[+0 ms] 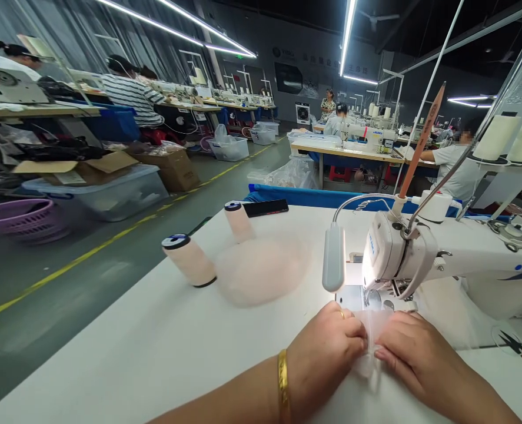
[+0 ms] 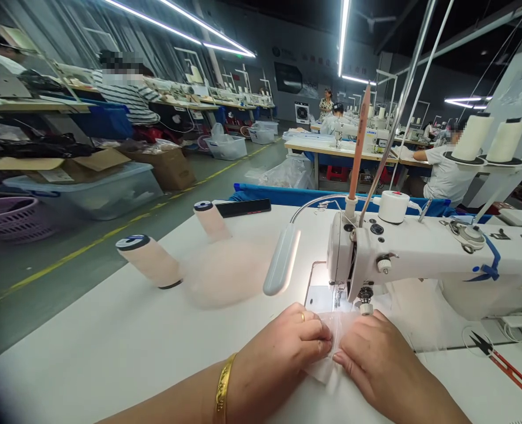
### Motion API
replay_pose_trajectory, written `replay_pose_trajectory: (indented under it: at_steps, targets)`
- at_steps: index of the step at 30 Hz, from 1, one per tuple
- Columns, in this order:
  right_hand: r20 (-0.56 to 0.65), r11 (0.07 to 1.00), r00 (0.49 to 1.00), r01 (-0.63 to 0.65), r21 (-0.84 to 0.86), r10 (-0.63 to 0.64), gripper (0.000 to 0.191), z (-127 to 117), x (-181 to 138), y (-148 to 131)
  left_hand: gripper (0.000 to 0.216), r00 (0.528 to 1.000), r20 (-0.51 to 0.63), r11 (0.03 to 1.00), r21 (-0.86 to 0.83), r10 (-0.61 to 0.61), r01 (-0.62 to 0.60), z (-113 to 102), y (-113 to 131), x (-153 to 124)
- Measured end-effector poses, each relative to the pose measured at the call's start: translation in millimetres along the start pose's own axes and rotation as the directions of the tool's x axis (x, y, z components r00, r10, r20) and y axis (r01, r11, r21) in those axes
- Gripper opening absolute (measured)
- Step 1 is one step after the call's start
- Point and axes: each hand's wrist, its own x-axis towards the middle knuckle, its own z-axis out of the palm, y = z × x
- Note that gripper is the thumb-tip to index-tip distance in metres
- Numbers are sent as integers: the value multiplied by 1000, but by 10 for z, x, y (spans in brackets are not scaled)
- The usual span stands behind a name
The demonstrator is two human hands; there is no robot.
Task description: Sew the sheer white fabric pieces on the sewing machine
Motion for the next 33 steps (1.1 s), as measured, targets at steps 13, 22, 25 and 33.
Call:
replay_pose_trajectory:
  at_steps: [13,22,25,33]
  targets:
    - [-68,988,997,-53,-144,44,25,163,34,163,13,1000,28,997,73,-8,6,27,-181,114]
    - [-49,988,994,-104,-117,99,19,180,44,178,15,997,77,1000,-1,-6,7,-79,-110,71]
    - [-71,991,994,-94,-94,87,24,202,36,198,15,985,172,998,-55,1,8,-146,-65,71]
    - [2,990,992,-126,66,126,7,108,55,104,24,946,171,921,-237,-275,310,-100,-64,136]
